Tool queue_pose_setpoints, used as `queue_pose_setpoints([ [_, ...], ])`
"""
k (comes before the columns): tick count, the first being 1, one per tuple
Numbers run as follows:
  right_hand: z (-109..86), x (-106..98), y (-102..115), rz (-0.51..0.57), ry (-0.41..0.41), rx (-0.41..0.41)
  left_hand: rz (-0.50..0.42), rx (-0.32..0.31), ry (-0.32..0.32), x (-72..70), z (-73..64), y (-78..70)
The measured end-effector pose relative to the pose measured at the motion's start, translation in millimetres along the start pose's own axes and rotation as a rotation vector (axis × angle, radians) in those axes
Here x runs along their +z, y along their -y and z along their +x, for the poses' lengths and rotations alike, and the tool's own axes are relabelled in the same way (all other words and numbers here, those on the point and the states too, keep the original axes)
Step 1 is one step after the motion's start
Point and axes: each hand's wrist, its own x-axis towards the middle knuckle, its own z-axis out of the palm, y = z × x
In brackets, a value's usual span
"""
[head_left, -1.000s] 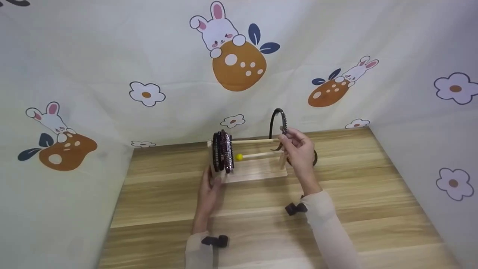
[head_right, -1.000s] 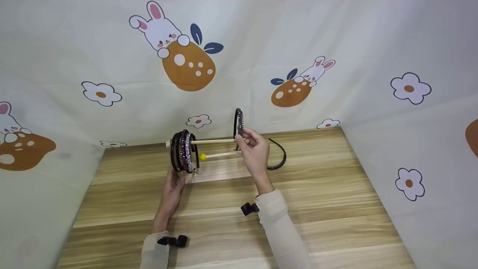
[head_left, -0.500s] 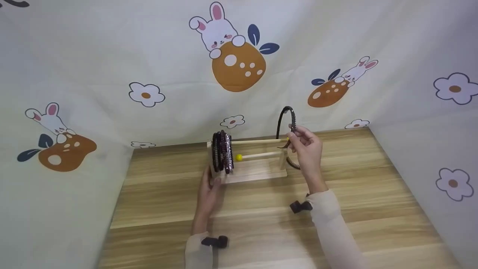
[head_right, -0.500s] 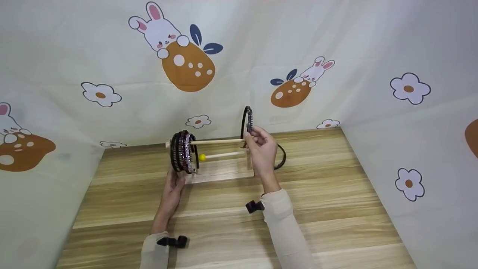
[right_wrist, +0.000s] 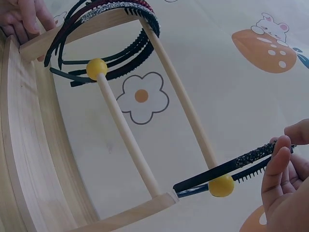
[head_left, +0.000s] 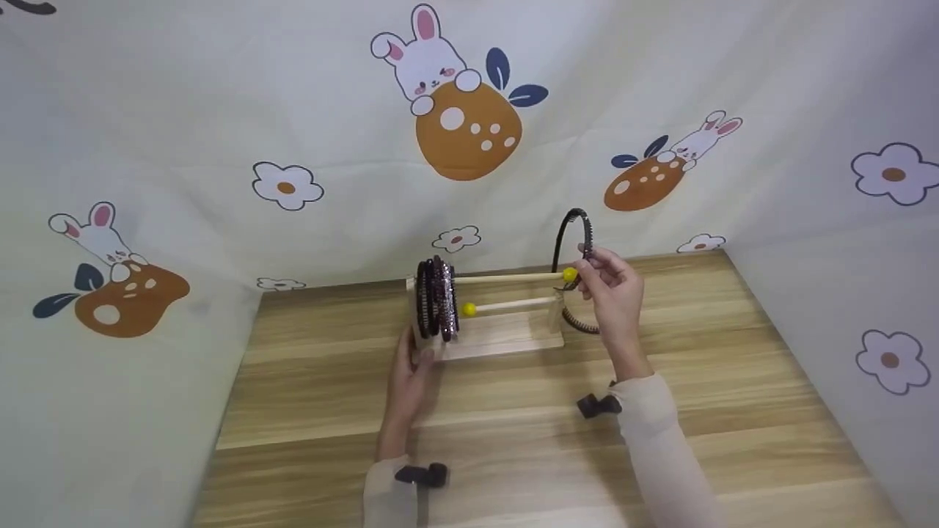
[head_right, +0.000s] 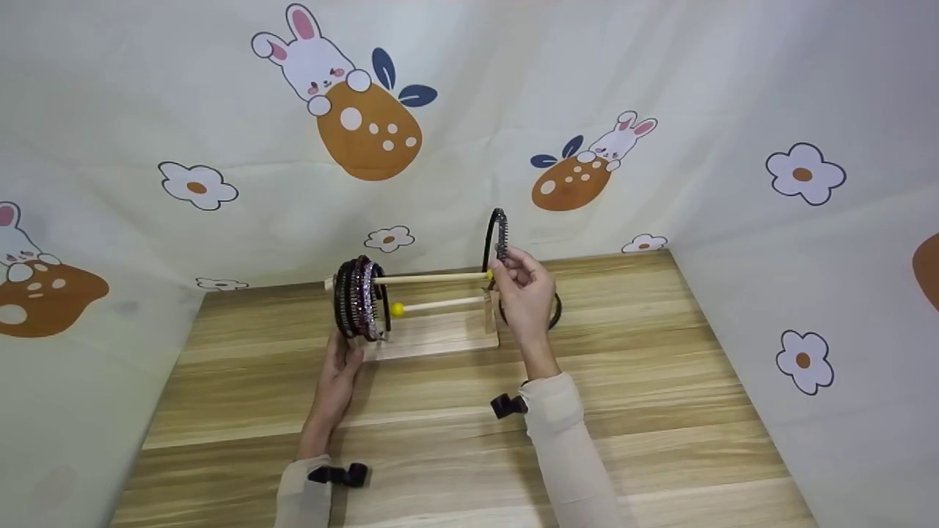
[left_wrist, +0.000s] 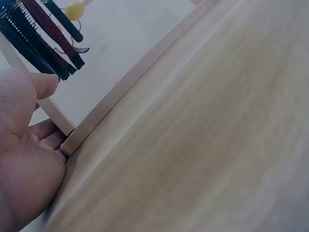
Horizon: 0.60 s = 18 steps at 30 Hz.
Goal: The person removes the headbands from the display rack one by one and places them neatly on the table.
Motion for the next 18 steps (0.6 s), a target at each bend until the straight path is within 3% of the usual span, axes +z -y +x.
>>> queue_pose_setpoints([
  [18,1.5,-19,-11,-0.052,-0.034,0.017,0.014,-0.042,-0.006,0.3,-2.1,-0.7],
])
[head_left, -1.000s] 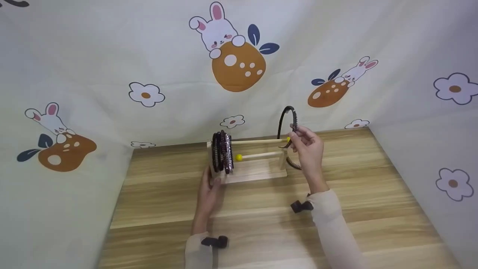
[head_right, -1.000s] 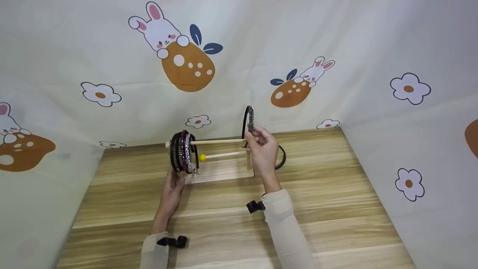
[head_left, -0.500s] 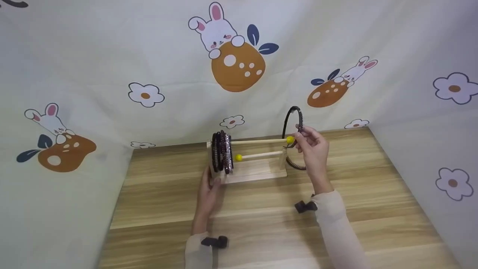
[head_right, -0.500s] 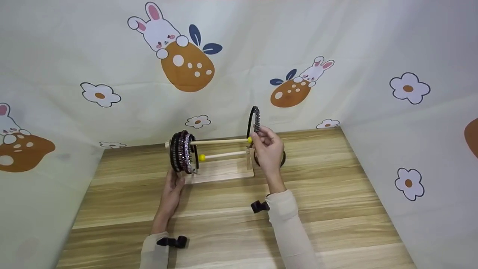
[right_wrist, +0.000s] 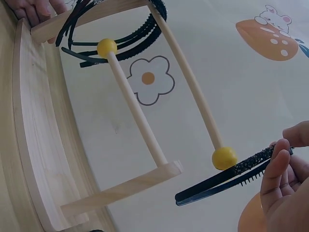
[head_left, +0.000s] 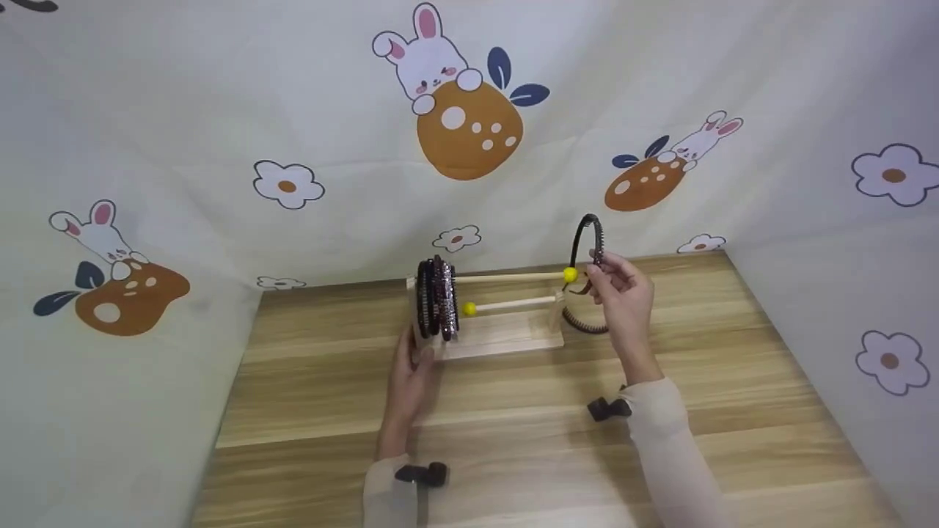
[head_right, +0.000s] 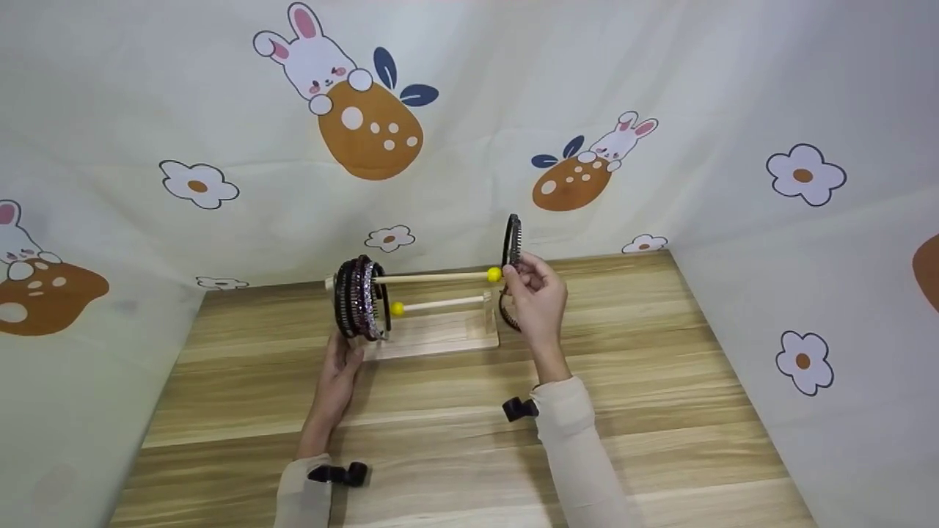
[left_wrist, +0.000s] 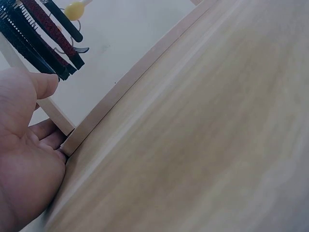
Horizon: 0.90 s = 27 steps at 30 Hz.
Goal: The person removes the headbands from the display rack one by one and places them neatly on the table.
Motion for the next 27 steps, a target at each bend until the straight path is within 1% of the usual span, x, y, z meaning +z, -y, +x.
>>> queue_pose_setpoints([
  [5,1.1,-8,-2,-0.015,-0.006,0.014,0.006,0.000,0.002,0.5,1.4,1.9],
  [13,2.4,-24,-6,-0.035,-0.017,0.048,-0.016,-0.009,0.007,0.4,1.7,2.0],
  [19,0.1,-33,-9,-0.079,-0.021,0.085,-0.025,0.012,0.014,0.3,1.9,1.6],
  [22,-0.6,-37,-11,-0.109,-0.002,0.081,-0.040,0.023,0.016,0.2,2.6,1.9],
  [27,-2.1,-44,-15,-0.136,0.058,0.074,-0.031,0.041,-0.002,1.1,2.8,1.4],
])
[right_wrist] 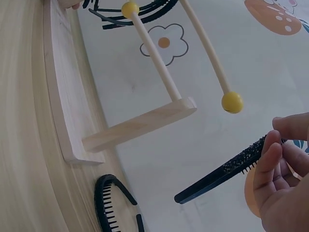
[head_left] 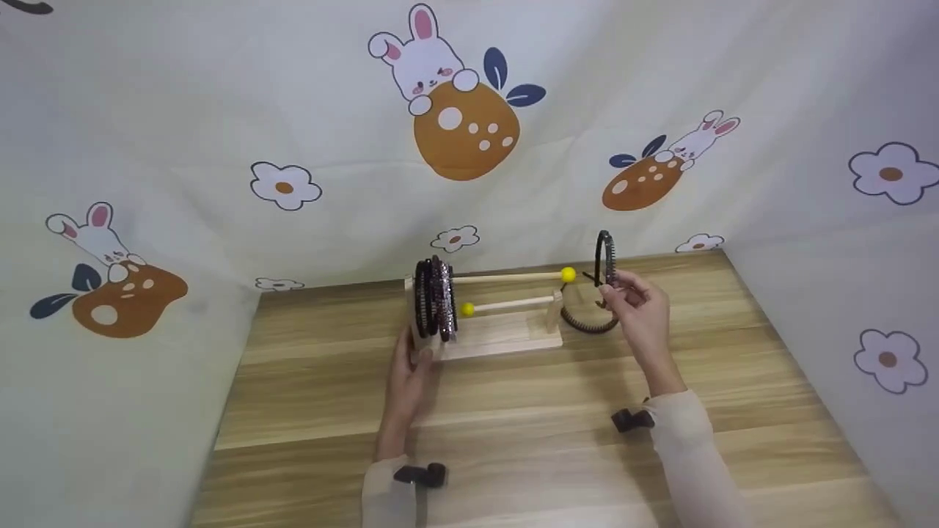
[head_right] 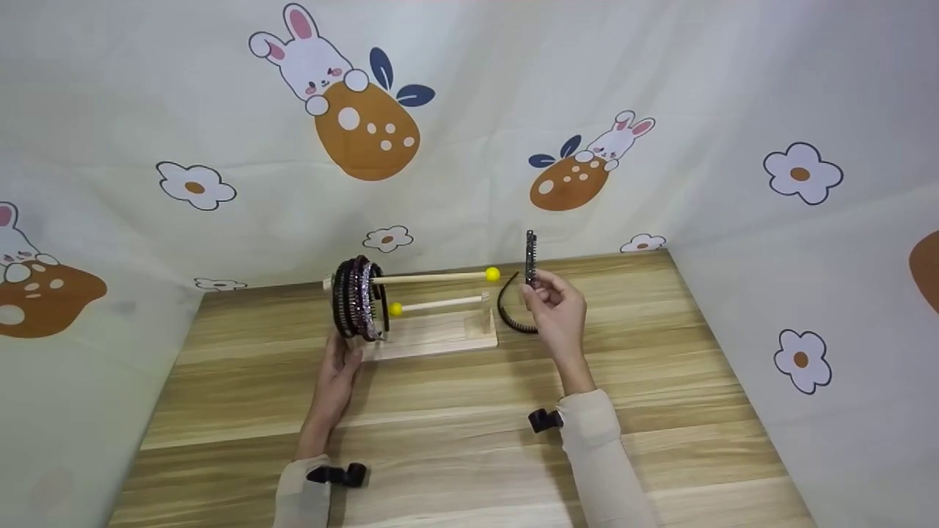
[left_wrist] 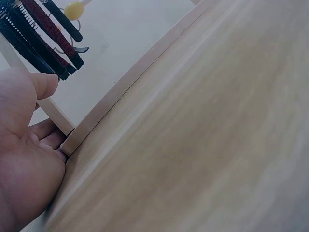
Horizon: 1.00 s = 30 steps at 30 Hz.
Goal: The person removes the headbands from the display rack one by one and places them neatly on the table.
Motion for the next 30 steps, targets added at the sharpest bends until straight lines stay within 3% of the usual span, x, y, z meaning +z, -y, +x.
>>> queue_pose_setpoints([
  [15,3.4,-32,-10,-0.160,0.094,-0.004,-0.012,-0.045,0.013,-0.7,-2.2,-2.3],
  [25,6.9,-52,-15,-0.227,0.091,-0.002,-0.001,-0.050,0.002,-1.6,-2.3,-0.2],
  [30,8.1,-63,-17,-0.298,0.050,0.025,0.026,-0.036,-0.003,-1.2,-0.7,-1.7],
])
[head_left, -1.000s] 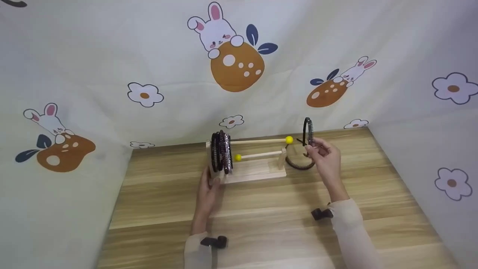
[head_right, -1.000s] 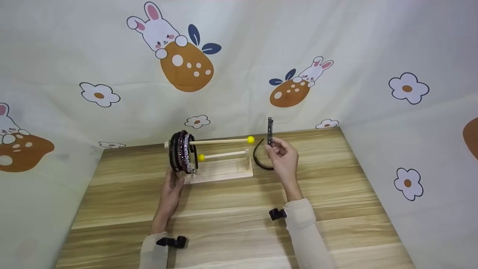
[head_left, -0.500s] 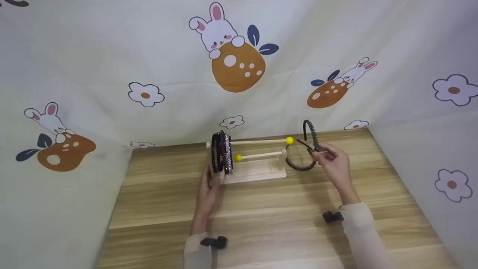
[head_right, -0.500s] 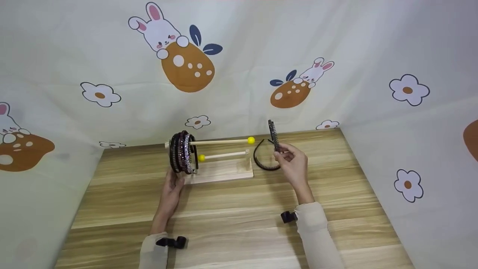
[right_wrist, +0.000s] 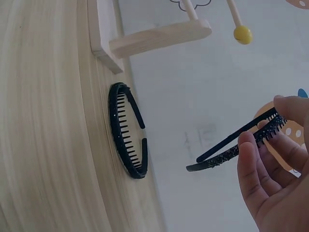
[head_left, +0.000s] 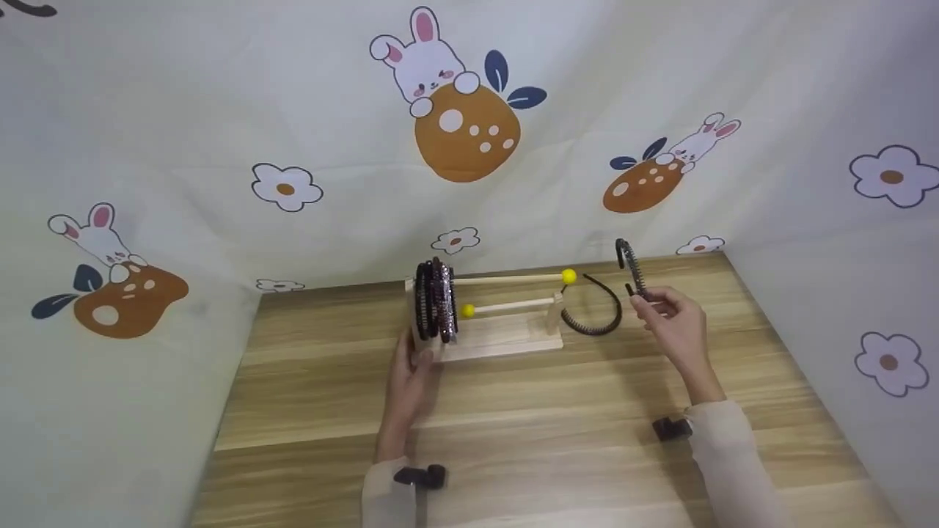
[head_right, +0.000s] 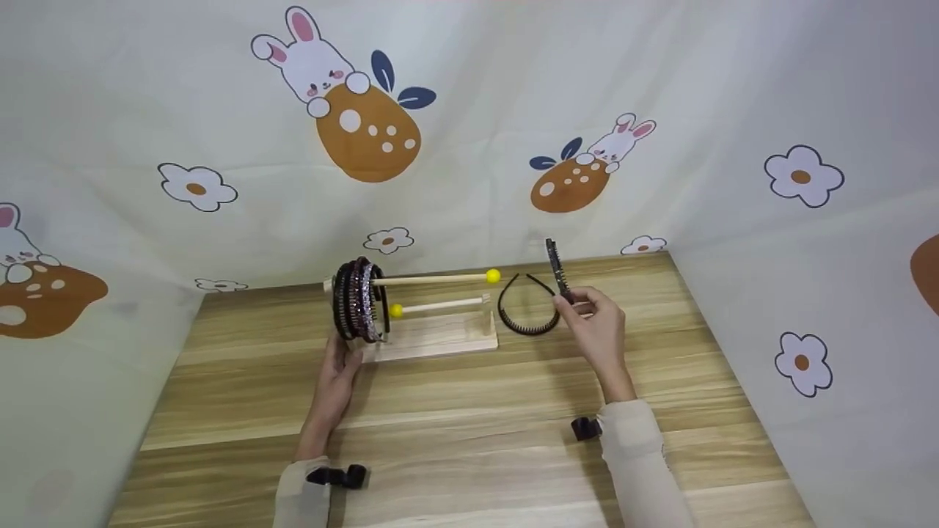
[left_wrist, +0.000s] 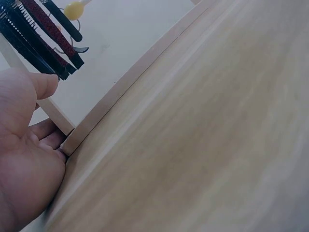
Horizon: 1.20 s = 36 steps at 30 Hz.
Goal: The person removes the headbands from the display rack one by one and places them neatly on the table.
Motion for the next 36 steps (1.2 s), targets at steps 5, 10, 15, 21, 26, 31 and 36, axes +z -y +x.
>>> queue_pose_setpoints([
  [5,1.9,-8,-6,-0.049,-0.034,0.051,-0.007,0.007,-0.002,1.3,1.5,-0.9],
  [10,4.3,-15,-12,-0.084,-0.050,0.060,-0.021,0.004,0.008,1.1,0.4,-0.8],
  [15,5.8,-21,-18,-0.173,-0.062,0.007,-0.019,-0.001,0.011,1.2,-0.2,-0.9],
  [21,7.7,-30,-25,-0.190,-0.031,0.009,-0.014,-0.008,0.008,0.9,-0.2,-2.4],
  [26,10.5,-39,-31,-0.185,0.048,0.012,-0.025,0.008,0.005,0.5,1.1,-2.6],
  [31,13.0,-47,-40,-0.236,0.123,-0.002,-0.028,0.031,-0.009,0.5,1.4,-1.1],
  [36,16.0,-53,-48,-0.243,0.154,-0.005,-0.027,0.038,-0.012,0.6,0.8,1.2],
])
